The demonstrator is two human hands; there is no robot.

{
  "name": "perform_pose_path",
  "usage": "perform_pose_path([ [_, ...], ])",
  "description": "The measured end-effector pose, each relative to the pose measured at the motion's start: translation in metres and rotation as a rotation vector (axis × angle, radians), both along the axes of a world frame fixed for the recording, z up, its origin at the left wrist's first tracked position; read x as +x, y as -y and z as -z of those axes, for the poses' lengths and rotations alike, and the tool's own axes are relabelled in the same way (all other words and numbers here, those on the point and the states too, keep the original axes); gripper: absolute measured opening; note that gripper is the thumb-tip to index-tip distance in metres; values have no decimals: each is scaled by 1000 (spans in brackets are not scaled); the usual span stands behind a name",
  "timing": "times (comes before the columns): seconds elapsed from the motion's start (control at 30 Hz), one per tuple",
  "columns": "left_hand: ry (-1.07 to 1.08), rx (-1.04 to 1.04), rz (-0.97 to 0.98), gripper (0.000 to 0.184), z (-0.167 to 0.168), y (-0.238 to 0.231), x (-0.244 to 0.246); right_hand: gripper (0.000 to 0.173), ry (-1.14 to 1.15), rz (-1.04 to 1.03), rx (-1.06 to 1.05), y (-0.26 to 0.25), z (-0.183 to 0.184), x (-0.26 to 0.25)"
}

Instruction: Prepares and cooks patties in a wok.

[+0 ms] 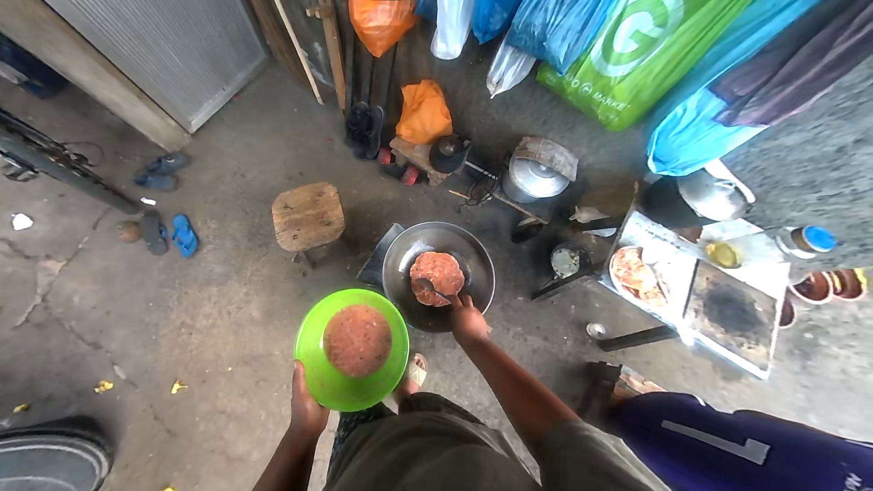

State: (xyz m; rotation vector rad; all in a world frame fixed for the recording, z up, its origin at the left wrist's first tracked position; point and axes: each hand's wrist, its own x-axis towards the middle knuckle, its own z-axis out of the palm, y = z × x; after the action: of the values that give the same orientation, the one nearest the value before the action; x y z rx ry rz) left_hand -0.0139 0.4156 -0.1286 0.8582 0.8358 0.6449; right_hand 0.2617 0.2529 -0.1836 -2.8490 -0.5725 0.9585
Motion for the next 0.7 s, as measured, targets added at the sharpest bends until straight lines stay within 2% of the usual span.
perform_pose_path([
  [0.33, 2, -6, -3, 63, -1, 0, 1, 52, 0, -31, -6, -6, -6, -7],
  [0.7, -2, 3, -1, 60, -2, -1, 1, 55, -6, -33, -27, -24, -10, 11],
])
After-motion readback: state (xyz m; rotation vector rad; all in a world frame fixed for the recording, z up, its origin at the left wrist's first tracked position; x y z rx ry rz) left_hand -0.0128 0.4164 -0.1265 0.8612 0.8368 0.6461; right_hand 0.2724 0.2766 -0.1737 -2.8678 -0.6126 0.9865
